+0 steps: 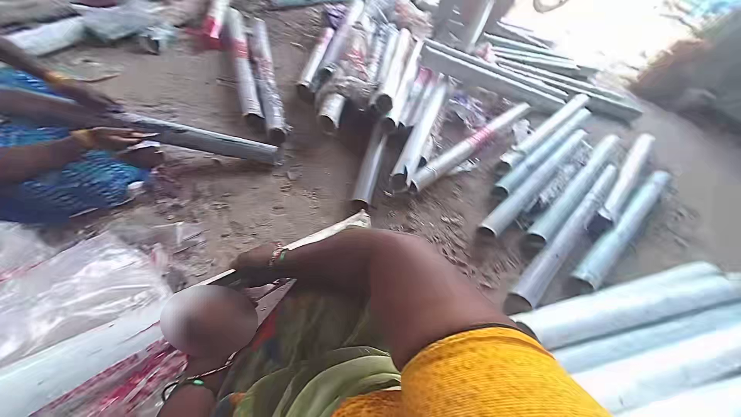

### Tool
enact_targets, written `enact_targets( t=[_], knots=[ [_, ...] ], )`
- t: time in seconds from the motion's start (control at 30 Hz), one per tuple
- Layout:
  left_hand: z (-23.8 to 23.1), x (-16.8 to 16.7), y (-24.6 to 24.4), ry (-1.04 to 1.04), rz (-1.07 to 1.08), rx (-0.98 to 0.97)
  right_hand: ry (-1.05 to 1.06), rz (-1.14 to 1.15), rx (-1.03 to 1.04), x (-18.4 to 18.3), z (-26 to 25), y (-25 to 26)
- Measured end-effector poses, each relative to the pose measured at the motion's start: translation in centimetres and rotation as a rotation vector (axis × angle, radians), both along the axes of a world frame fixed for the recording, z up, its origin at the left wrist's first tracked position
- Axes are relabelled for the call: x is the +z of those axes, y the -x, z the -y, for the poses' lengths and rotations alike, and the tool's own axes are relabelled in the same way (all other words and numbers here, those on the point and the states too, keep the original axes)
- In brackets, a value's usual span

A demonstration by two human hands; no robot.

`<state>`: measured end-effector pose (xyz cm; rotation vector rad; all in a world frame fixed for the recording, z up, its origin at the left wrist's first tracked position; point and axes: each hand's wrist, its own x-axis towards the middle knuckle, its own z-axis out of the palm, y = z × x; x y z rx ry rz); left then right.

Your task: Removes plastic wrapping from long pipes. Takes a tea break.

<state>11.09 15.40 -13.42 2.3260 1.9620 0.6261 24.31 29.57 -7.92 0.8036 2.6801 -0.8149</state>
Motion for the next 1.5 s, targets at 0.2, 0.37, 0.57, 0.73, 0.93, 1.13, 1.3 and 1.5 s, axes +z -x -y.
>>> enact_targets(
  t=[0.2, 0.37, 0.57, 0.73, 0.93, 1.13, 1.3, 1.5],
  knots=[
    [0.2, -0.7, 0.6, -0.028, -0.052, 0.016, -0.076, -0.038, 0.076, -1.3, -0.3, 0.3],
    [0.3, 0.4, -0.1, 0.075, -0.113, -0.004, -0.035, -0.050, 0.048, -1.4, -0.2, -0.3],
    [1.8, 5.0, -1.9, 0.415, -0.002, 0.148, -0.017, 0.074, 0.025, -0.9, -0.2, 0.7],
    [3.2, 6.2, 0.0, 0.203, 0.004, 0.157, -0.175, 0.274, 0.101, 1.2, 0.7, 2.5],
    [4.3, 6.5, 2.4, 0.294, -0.033, 0.279, -0.209, 0.206, 0.034, -0.7, -0.2, 2.6],
    [4.4, 4.9, 2.5, 0.157, -0.014, 0.279, -0.201, 0.191, 0.020, -1.5, -0.7, 3.0],
    [4.3, 5.0, 2.4, 0.128, 0.021, 0.263, -0.193, 0.196, -0.008, -1.0, -0.4, 3.0],
    [4.2, 5.1, 2.5, 0.105, 0.049, 0.269, -0.164, 0.173, -0.014, -1.1, -0.7, 2.8]
  ],
)
